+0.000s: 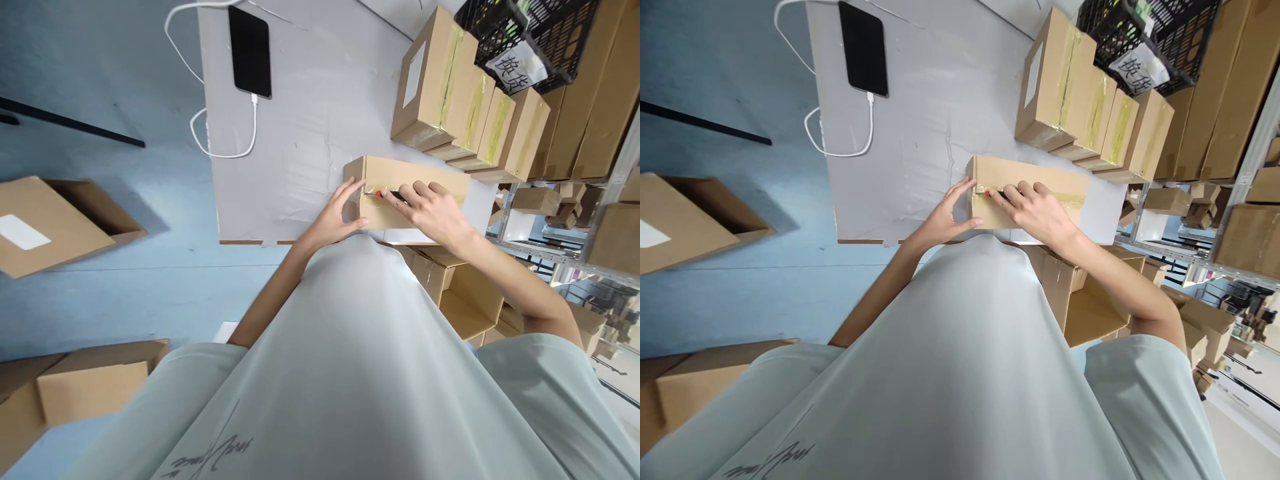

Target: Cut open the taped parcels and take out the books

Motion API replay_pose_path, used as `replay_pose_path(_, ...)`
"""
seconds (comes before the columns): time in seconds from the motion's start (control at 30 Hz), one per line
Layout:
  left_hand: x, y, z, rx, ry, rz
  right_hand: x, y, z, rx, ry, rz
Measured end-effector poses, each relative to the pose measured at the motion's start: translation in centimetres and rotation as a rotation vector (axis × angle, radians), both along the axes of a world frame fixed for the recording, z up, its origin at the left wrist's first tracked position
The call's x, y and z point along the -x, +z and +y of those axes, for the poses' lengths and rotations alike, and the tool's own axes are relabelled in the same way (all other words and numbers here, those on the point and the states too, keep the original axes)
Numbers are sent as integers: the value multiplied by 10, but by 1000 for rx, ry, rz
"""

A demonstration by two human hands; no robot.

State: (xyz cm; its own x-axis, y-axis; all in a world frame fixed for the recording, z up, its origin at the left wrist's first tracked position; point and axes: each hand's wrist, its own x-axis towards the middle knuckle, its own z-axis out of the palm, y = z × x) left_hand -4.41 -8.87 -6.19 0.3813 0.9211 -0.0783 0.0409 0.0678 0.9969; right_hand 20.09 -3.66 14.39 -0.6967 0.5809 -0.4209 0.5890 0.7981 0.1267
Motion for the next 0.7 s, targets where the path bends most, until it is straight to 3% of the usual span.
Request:
replay_pose_path(0.13,2,5,1,-20,-18,39,-5,0,13,36,48,15)
replay_pose_path(0.33,1,19,-3,-24,-8,126,-31,2,12,75,55,55)
replay_pose_path(0.57,-9,25,-8,-1,106,238,-100,-3,12,44,7,52)
replay_pose_path(0.7,-27,37,-6,2,200,361,-139,-8,10,44,-15,84)
